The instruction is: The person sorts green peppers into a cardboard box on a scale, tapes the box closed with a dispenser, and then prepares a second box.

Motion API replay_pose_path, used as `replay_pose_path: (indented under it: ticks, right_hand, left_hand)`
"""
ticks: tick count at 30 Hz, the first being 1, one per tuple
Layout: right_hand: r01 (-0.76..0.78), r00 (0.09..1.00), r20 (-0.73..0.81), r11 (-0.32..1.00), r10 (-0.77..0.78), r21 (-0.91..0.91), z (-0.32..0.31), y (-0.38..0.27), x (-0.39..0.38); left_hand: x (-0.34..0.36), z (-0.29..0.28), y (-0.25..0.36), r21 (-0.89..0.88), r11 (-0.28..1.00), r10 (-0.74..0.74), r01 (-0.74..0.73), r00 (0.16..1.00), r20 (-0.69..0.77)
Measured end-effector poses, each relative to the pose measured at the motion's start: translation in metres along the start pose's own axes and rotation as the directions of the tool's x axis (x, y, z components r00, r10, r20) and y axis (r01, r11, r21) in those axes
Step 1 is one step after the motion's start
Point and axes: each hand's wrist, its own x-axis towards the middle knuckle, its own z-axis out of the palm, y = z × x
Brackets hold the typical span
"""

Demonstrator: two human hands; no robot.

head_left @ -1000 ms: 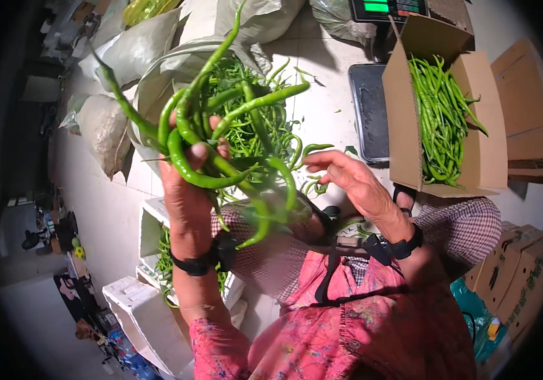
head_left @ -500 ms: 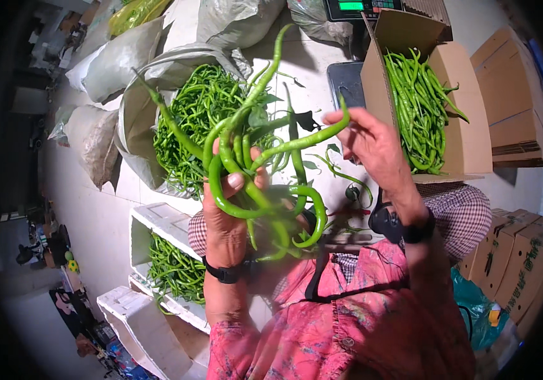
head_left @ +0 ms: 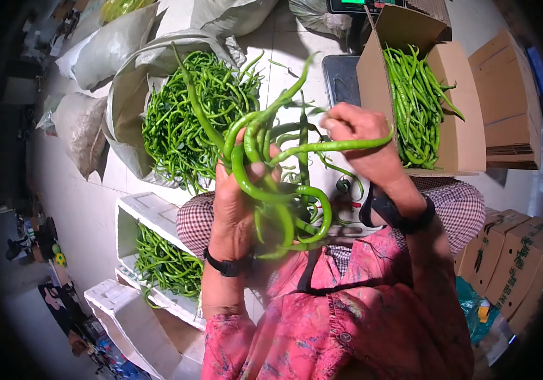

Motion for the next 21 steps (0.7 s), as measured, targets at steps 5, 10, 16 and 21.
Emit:
replay_pose_path:
  ticks: [5,10,16,21]
  right_hand:
    - [-0.179,0.924,0.257,0.915,0.282,-0.361,-0.028,0.022,-0.046]
    - [0.085,0.987,0.157,0.889,-0.015,-0.450,-0.015,-0.002,-0.090]
    - [-0.088,0.925,0.373,0.996,0.075,0.016,-0.013,-0.057,-0.117]
    - [0.191,0.976,0.090,0.977,-0.199,0.097,0.025,-0.087,-0.094]
  left_hand:
    - [-0.001,-0.008,0.000,-0.134,0.991,0.014,-0.031,0.992,-0.125]
    - [0.010,-0.010,-0.003,-0.170,0.980,0.085,-0.106,0.989,-0.123]
    - [0.015,-0.016,-0.007,-0.080,0.982,0.150,-0.169,0.968,-0.199]
    - [0.016,-0.013,-0.012,-0.013,0.959,0.270,-0.284,0.923,-0.275]
